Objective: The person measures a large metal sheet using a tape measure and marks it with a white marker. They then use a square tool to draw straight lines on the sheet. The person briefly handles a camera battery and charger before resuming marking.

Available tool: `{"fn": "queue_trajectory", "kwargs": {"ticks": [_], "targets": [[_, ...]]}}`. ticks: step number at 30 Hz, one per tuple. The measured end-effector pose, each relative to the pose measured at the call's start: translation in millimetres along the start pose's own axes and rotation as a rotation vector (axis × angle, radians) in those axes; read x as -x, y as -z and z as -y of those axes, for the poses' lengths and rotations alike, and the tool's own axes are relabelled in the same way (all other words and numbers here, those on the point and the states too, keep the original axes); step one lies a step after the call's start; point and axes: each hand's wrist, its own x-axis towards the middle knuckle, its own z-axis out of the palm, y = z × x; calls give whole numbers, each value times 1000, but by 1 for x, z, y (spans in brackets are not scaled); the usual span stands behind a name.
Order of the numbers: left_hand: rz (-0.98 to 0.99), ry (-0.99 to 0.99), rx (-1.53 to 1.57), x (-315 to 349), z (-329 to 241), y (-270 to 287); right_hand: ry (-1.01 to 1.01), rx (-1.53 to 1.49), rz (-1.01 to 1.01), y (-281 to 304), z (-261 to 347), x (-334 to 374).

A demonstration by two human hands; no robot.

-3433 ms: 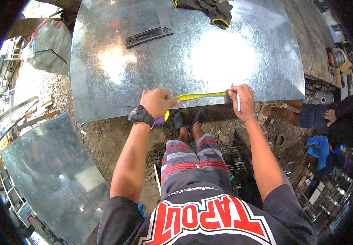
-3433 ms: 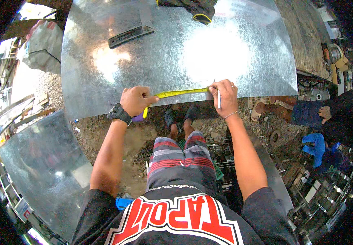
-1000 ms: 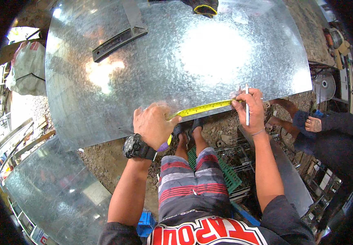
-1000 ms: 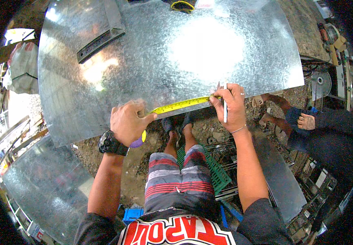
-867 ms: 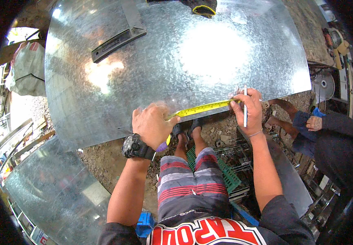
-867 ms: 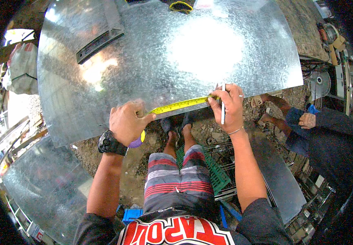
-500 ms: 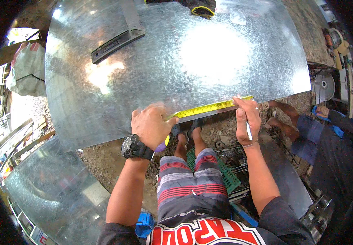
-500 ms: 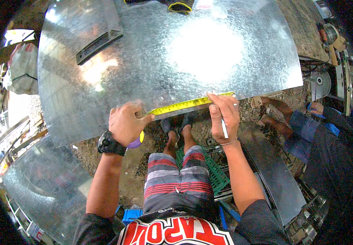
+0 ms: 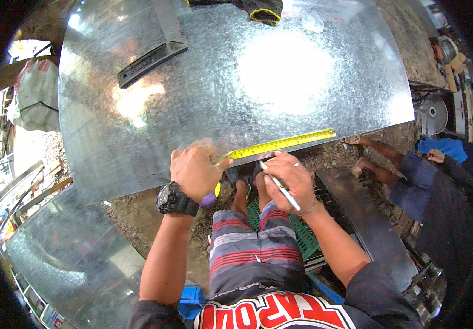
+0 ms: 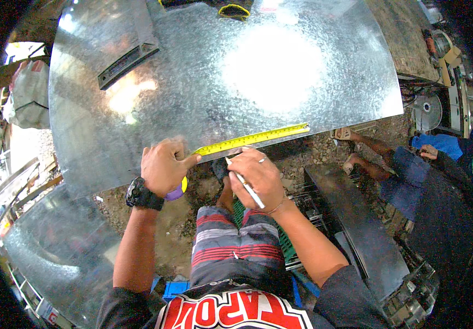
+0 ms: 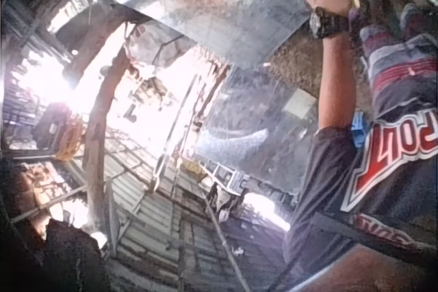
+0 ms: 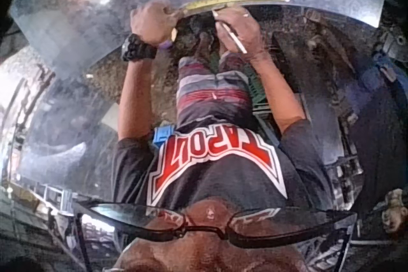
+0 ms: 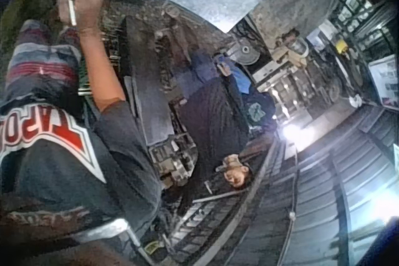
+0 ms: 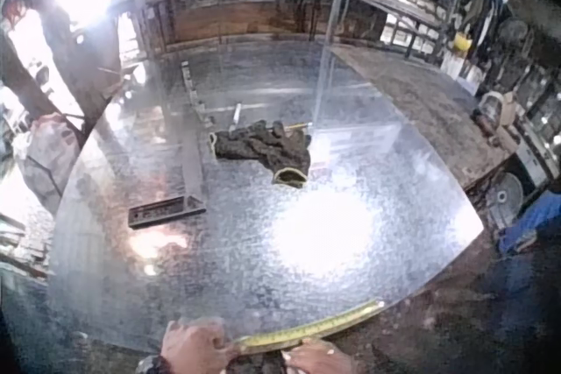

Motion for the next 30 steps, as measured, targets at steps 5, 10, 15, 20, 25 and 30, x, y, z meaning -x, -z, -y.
{"fn": "queue_trajectory", "kwargs": {"ticks": [5, 10, 15, 20, 25, 30], "targets": [[20, 22, 0, -1, -3, 4, 53, 62, 12, -14, 1, -1], [166, 88, -11, -3, -10, 14, 44, 121, -38, -8, 1, -1], [148, 80, -11, -4, -10, 11, 16, 134, -80, 1, -7, 3], [0, -20, 5, -2, 1, -1, 13, 96, -88, 8, -6, -1], [1, 11, 16, -2, -2, 1, -29, 111, -124, 19, -14, 1], [160, 81, 7, -4, -5, 10, -91, 42, -121, 22, -17, 1]]}}
